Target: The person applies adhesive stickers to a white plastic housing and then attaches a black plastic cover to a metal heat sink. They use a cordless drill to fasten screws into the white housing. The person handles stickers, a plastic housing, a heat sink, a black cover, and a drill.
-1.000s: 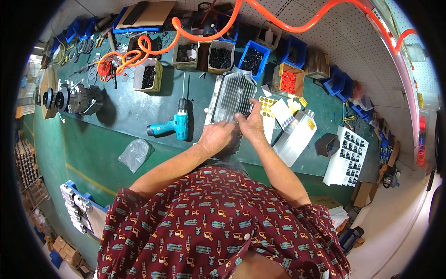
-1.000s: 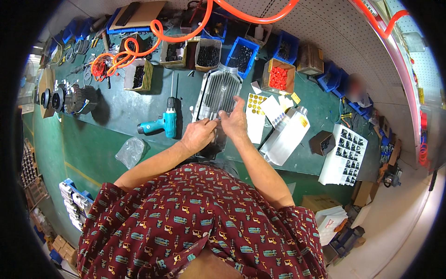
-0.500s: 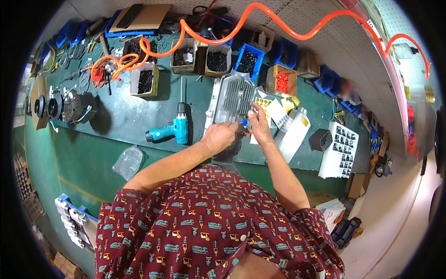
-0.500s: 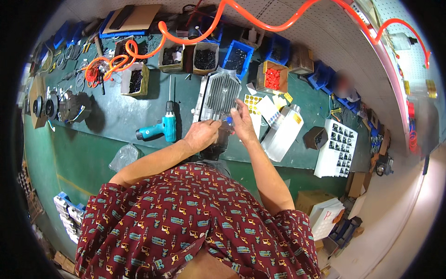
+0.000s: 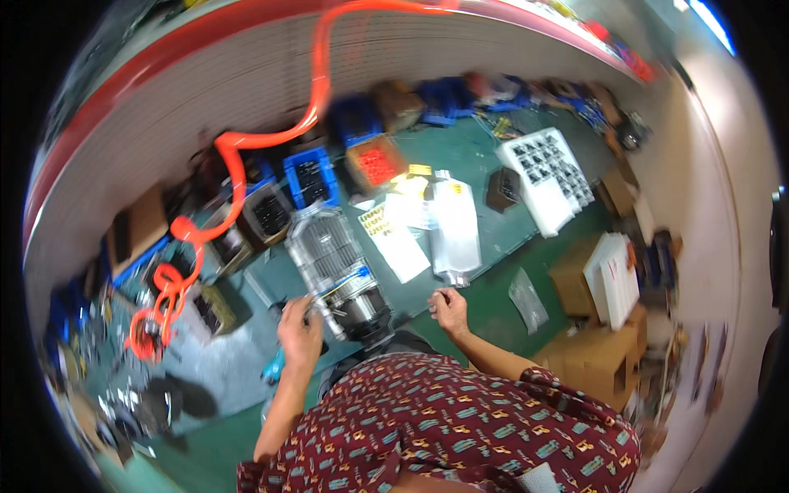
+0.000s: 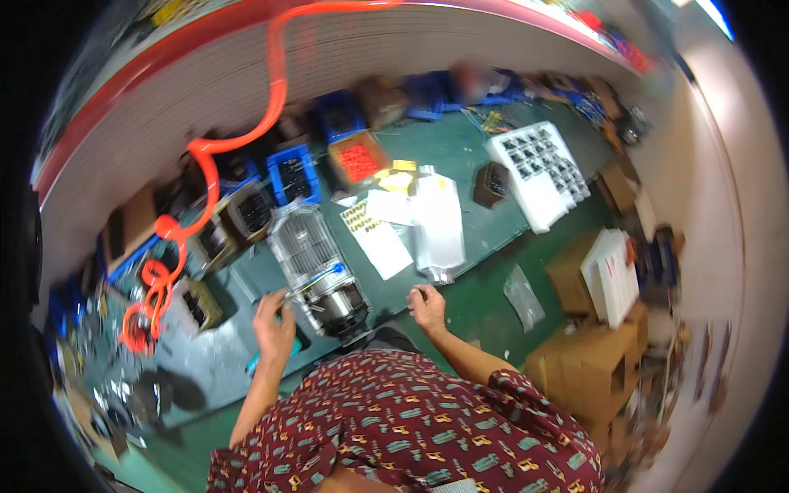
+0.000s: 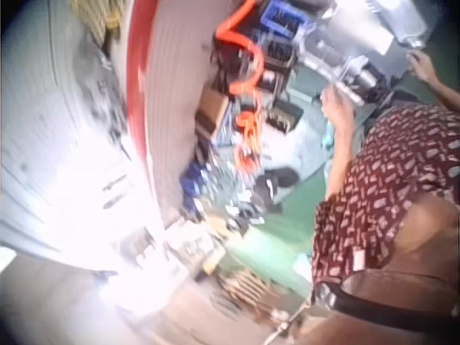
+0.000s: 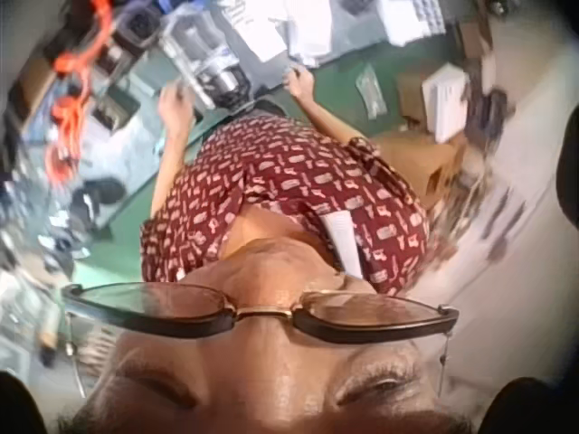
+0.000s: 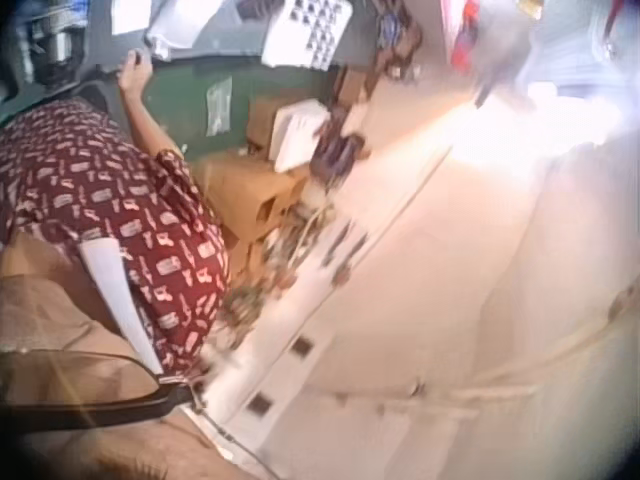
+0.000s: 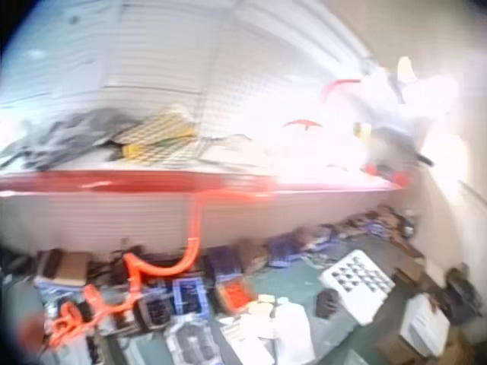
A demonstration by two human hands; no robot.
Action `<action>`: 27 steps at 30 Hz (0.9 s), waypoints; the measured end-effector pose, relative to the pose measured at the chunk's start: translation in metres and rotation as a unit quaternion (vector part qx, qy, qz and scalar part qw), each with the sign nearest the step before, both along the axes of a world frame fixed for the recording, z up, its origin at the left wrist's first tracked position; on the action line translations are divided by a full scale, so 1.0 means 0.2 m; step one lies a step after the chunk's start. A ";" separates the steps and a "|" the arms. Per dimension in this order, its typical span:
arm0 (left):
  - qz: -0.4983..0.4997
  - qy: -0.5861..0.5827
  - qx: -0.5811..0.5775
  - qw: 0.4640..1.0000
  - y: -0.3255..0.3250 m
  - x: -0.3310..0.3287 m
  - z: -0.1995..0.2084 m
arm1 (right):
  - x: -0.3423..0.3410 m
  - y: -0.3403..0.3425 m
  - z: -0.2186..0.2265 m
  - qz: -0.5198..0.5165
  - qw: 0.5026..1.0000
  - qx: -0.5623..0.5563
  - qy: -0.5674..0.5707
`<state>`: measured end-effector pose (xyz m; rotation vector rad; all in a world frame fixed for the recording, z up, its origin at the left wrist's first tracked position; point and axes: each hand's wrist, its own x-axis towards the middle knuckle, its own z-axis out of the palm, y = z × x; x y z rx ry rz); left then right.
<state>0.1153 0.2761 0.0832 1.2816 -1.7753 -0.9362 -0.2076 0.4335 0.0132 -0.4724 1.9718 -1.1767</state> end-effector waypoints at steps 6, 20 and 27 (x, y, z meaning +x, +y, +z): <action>-0.018 0.000 -0.008 1.000 0.06 -0.02 -0.07 | -0.35 0.28 -0.08 -0.098 0.986 0.024 0.132; -0.011 -0.047 0.072 0.996 0.15 -0.93 0.05 | -2.23 -0.11 -0.16 -0.138 0.889 0.052 0.433; -0.007 -0.069 0.152 0.986 0.37 -1.53 0.18 | -2.98 -0.53 -0.16 0.163 0.835 0.228 0.474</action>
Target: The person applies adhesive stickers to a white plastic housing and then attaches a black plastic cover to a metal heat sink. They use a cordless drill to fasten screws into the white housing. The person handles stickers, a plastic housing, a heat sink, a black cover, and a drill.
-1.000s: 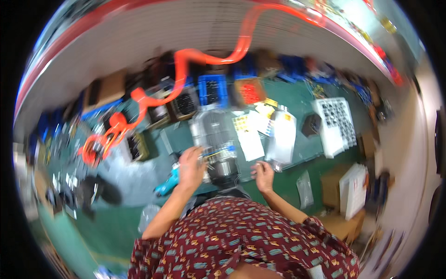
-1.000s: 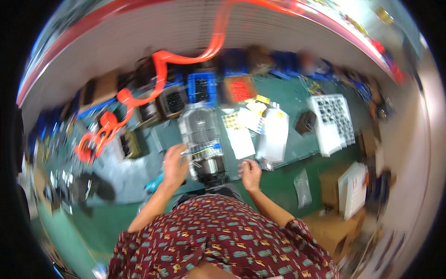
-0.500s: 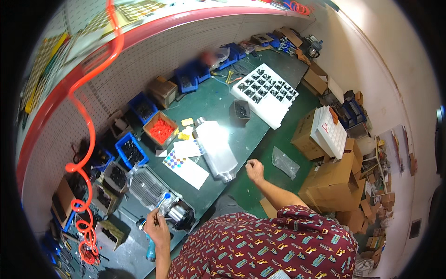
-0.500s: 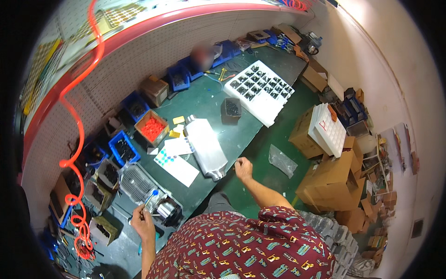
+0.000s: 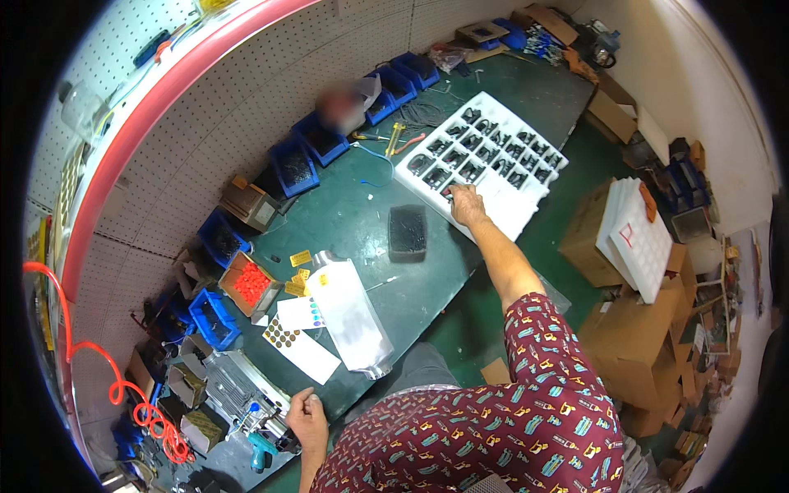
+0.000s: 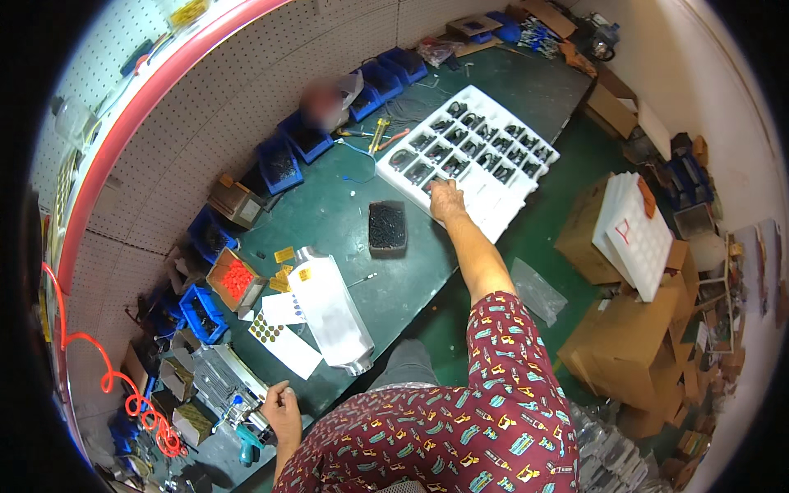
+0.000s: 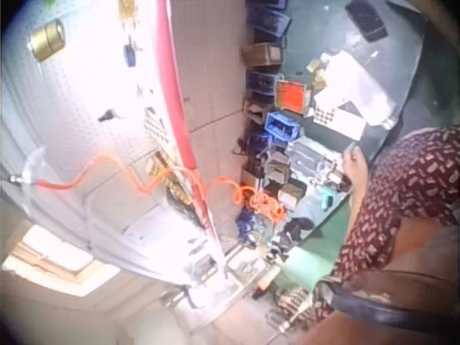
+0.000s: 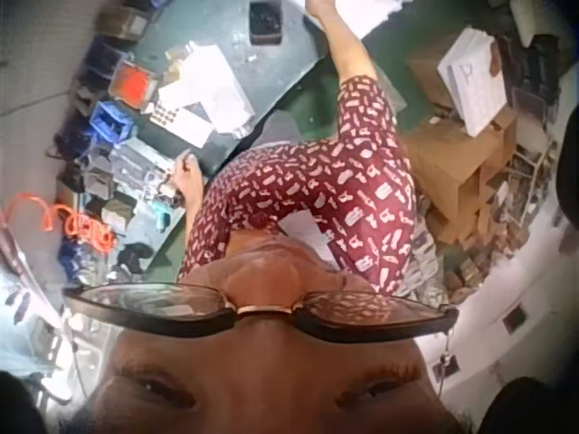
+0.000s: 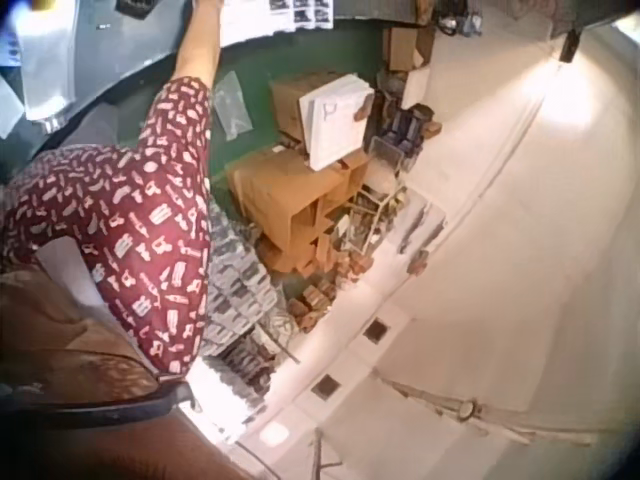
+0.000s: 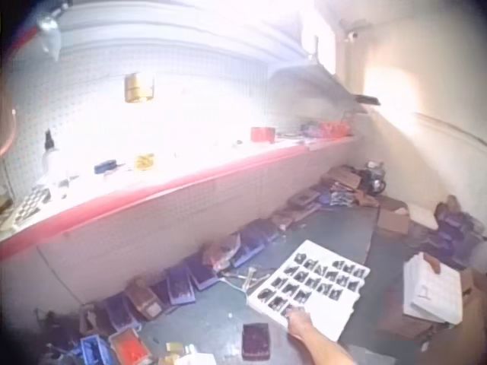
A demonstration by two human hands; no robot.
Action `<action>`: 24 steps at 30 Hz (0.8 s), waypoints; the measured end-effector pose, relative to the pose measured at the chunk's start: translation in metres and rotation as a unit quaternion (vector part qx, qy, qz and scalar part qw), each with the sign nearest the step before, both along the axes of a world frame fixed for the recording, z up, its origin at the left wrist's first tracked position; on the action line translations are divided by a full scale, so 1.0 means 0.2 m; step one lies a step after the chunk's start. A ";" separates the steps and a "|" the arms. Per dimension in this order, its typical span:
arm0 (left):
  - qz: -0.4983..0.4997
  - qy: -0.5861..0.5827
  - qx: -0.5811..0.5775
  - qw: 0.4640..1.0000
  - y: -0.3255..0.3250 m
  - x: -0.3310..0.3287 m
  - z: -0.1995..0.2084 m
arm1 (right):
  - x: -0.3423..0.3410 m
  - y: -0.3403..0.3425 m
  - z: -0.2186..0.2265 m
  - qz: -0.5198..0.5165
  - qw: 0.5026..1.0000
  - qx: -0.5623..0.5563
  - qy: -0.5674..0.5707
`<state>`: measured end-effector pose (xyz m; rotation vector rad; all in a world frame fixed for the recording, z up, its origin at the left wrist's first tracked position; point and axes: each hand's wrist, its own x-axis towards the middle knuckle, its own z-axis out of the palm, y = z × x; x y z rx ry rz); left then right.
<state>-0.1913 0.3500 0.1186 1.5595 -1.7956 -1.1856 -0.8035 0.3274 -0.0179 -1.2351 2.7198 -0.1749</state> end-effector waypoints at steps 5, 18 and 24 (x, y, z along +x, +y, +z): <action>0.016 -0.027 0.015 0.999 0.08 -0.12 0.03 | -0.15 -0.16 0.07 0.070 0.981 0.180 0.008; -0.006 0.029 0.010 1.000 0.09 -0.21 0.02 | -0.21 -0.11 0.23 -0.117 0.735 -0.516 -0.425; -0.100 0.077 -0.077 0.989 -0.07 -0.33 0.20 | 0.85 0.02 0.75 0.048 0.639 -0.510 -0.574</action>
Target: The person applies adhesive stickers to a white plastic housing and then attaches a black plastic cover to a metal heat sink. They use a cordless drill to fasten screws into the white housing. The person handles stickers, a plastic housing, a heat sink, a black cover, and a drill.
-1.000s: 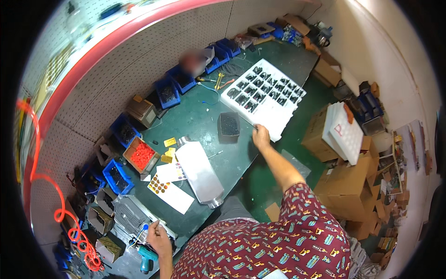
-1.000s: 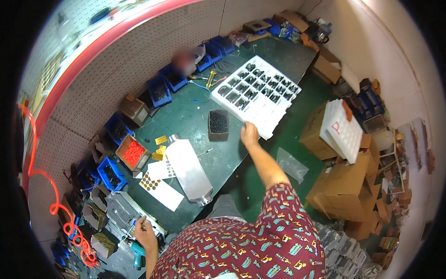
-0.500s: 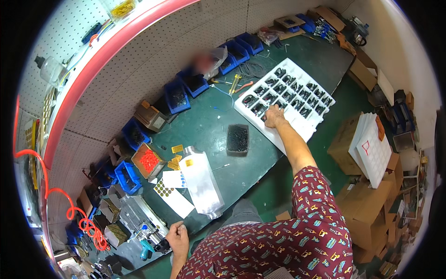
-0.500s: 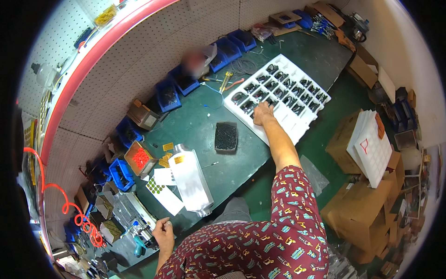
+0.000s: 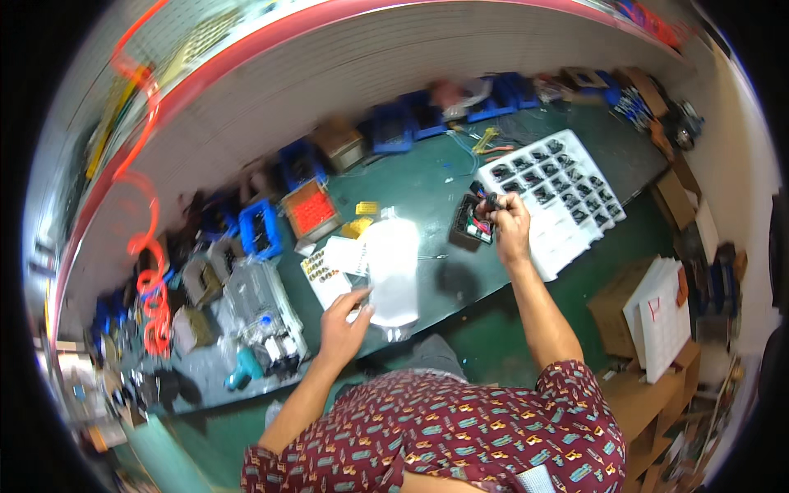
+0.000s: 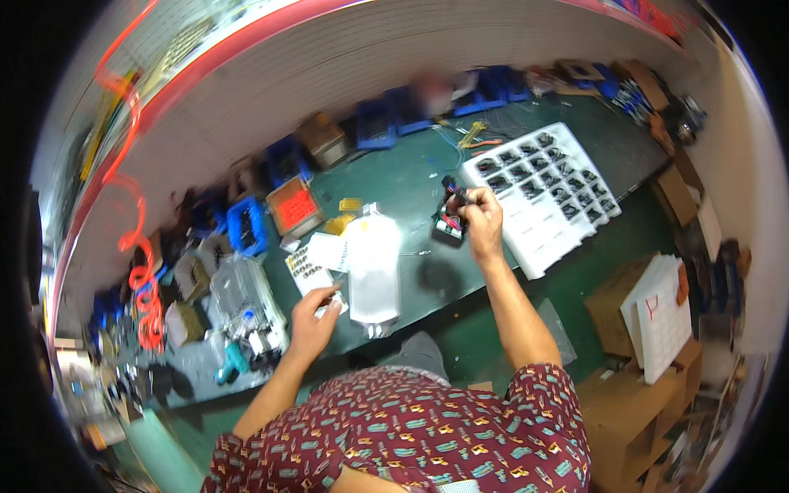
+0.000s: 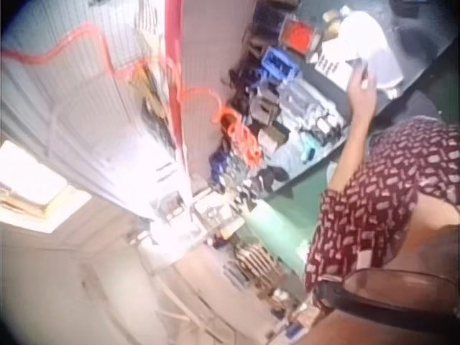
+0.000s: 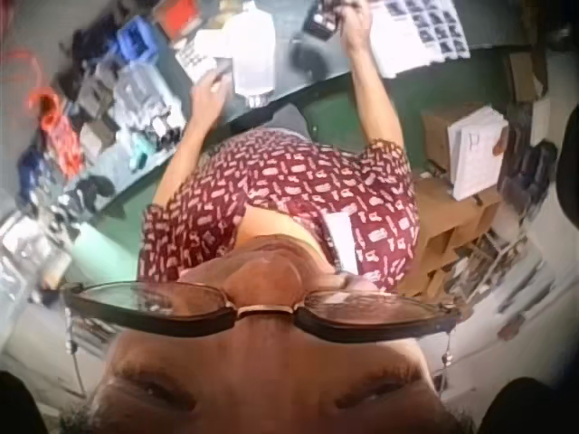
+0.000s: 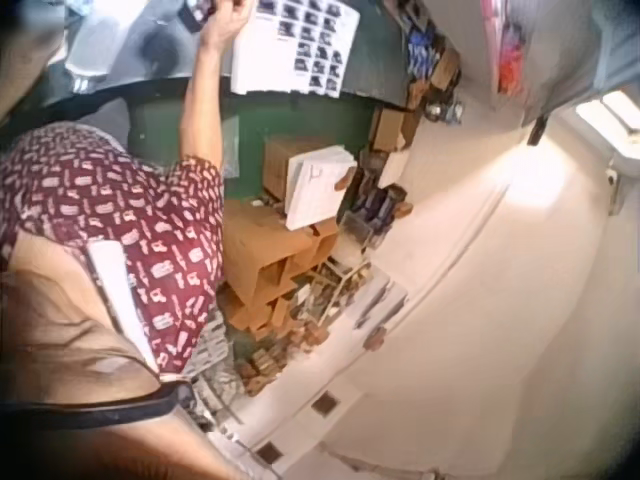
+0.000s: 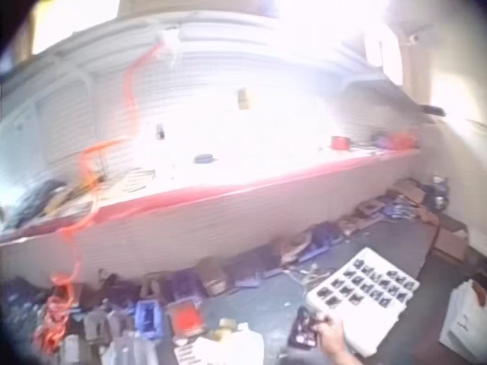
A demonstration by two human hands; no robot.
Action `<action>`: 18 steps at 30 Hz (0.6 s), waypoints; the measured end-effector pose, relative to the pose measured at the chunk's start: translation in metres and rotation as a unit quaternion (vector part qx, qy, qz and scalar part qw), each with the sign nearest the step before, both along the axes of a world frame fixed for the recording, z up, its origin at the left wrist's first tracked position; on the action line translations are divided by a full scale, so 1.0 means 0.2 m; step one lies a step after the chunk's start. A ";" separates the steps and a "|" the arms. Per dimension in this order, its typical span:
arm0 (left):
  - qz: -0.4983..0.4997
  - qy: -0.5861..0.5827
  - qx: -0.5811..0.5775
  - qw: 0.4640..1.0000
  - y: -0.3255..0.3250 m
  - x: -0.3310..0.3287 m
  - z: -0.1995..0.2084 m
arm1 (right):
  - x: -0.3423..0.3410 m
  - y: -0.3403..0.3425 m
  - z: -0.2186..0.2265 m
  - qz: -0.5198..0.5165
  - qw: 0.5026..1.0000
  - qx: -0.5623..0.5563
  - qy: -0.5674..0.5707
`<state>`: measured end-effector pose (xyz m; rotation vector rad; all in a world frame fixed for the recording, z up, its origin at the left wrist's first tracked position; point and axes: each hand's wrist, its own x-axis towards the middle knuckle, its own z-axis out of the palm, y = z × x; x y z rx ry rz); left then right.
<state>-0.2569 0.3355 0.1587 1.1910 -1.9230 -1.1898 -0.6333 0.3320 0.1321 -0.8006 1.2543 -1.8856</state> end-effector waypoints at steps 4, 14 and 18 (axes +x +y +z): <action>-0.018 0.059 -0.157 0.986 -0.06 0.04 0.14 | 0.73 0.19 0.15 0.195 0.972 -0.002 -0.129; -0.060 -0.001 -0.098 0.993 0.20 0.88 0.20 | 1.65 0.33 0.53 0.454 0.826 0.030 0.333; -0.057 -0.131 -0.243 0.959 0.19 1.12 0.34 | 1.89 0.27 0.70 0.468 0.779 0.097 0.405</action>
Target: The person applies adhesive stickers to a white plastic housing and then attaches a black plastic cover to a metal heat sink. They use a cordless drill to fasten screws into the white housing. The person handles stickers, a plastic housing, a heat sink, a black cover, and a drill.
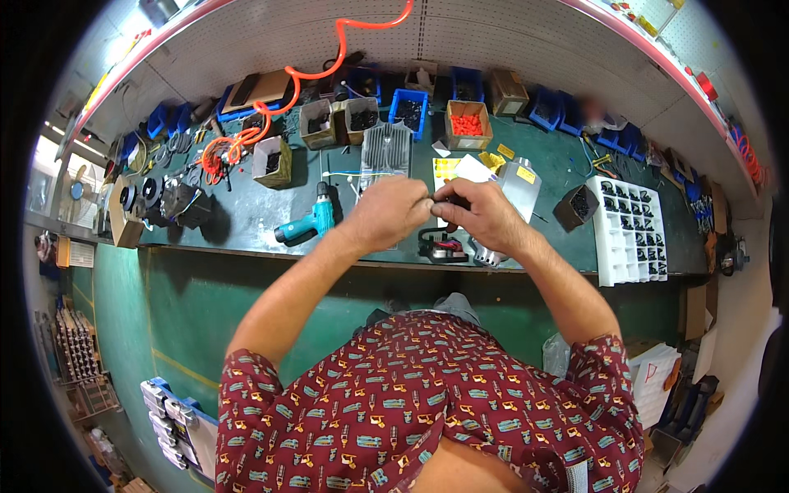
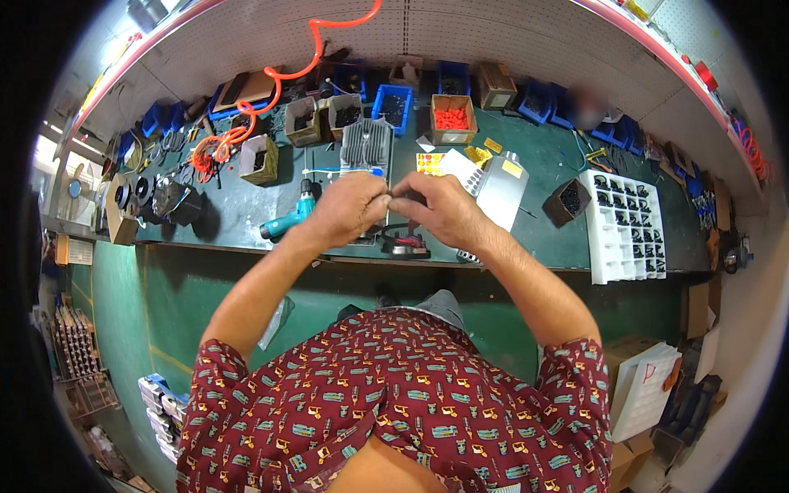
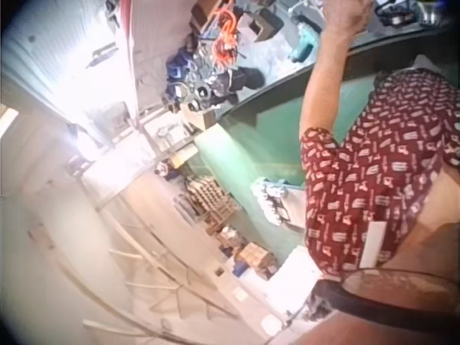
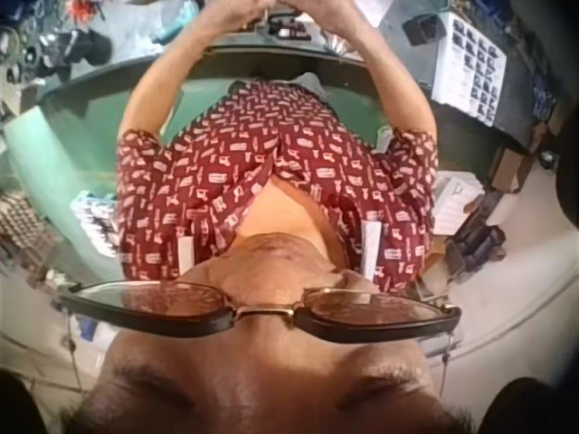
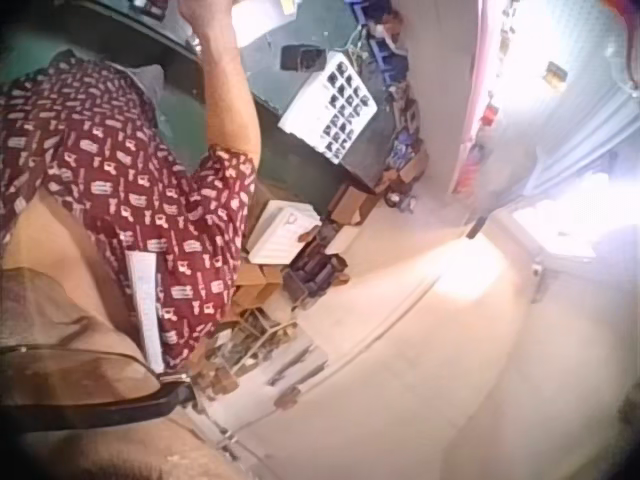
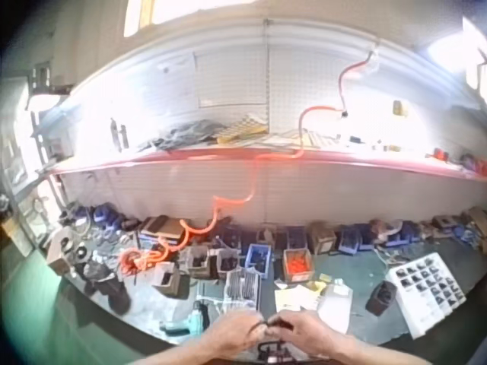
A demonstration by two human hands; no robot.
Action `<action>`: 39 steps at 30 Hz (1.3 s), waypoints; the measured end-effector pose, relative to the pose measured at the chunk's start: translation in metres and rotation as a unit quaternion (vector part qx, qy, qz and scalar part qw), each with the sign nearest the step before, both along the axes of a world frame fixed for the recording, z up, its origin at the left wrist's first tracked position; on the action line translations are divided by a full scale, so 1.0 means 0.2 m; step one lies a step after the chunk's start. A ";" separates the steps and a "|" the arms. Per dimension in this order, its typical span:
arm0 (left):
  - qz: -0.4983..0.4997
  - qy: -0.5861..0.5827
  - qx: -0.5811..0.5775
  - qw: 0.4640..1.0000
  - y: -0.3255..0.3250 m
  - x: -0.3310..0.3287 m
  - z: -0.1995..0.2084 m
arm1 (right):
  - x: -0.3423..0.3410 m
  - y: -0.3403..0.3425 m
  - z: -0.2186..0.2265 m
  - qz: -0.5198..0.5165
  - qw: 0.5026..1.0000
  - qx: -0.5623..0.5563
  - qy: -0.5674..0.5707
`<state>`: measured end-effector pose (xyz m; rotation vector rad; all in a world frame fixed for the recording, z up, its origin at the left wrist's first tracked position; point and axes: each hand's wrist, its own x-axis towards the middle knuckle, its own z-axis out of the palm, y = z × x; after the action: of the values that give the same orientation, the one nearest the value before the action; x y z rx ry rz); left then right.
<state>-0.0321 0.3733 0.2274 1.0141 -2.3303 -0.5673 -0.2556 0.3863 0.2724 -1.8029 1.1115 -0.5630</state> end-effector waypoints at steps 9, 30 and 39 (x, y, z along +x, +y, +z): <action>-0.023 0.006 -0.274 0.962 -0.03 0.39 0.39 | 0.26 -0.12 0.30 0.245 0.969 0.016 0.001; 0.169 0.151 -0.001 0.974 0.01 0.53 -0.03 | 0.12 -0.01 0.04 0.011 0.914 0.363 -0.180; -0.106 -0.113 -0.009 0.988 0.20 0.20 0.06 | 0.11 -0.05 -0.41 0.020 0.802 0.551 -0.230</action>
<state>0.0074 0.4138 0.2387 0.8672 -2.6607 -0.5326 -0.2337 0.3763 0.1905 -0.6070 0.7660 -0.1960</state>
